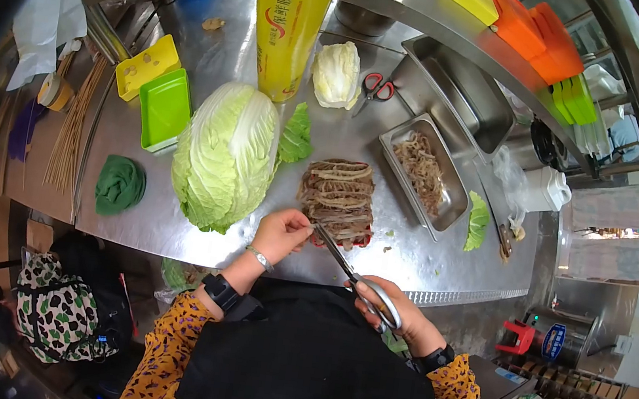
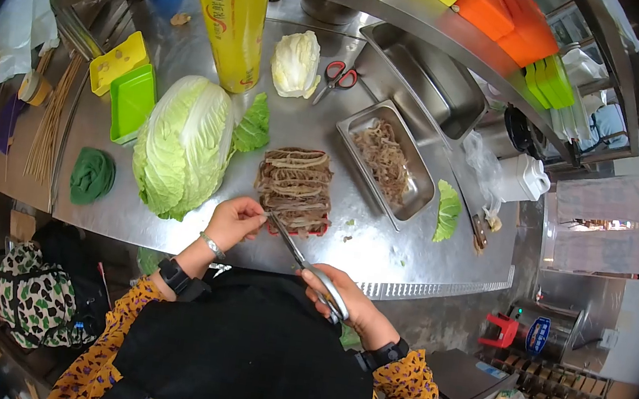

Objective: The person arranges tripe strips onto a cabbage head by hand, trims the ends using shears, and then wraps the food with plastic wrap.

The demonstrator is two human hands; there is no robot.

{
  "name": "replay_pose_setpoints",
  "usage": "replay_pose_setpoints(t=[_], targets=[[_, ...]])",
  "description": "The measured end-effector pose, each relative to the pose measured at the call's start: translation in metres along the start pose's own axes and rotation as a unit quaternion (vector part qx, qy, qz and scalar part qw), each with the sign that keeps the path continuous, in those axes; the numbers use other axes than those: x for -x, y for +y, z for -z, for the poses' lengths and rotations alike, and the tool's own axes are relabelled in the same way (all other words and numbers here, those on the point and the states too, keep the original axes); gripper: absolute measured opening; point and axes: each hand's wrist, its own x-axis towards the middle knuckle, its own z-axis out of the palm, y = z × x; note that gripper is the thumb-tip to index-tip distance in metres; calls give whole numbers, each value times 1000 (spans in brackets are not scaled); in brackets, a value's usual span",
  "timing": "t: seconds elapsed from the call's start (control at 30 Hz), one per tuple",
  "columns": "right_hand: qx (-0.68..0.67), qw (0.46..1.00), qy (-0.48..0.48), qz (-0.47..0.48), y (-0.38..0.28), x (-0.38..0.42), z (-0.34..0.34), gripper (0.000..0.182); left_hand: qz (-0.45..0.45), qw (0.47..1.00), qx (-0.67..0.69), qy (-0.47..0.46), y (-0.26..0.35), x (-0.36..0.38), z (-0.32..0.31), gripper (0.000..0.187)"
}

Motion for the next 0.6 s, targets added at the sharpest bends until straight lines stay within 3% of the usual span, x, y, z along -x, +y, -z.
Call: replay_pose_setpoints(t=[0.6], targets=[[15,999,14,33,6,-23,1,39,4,1000,2,10,-5,1,4,10]])
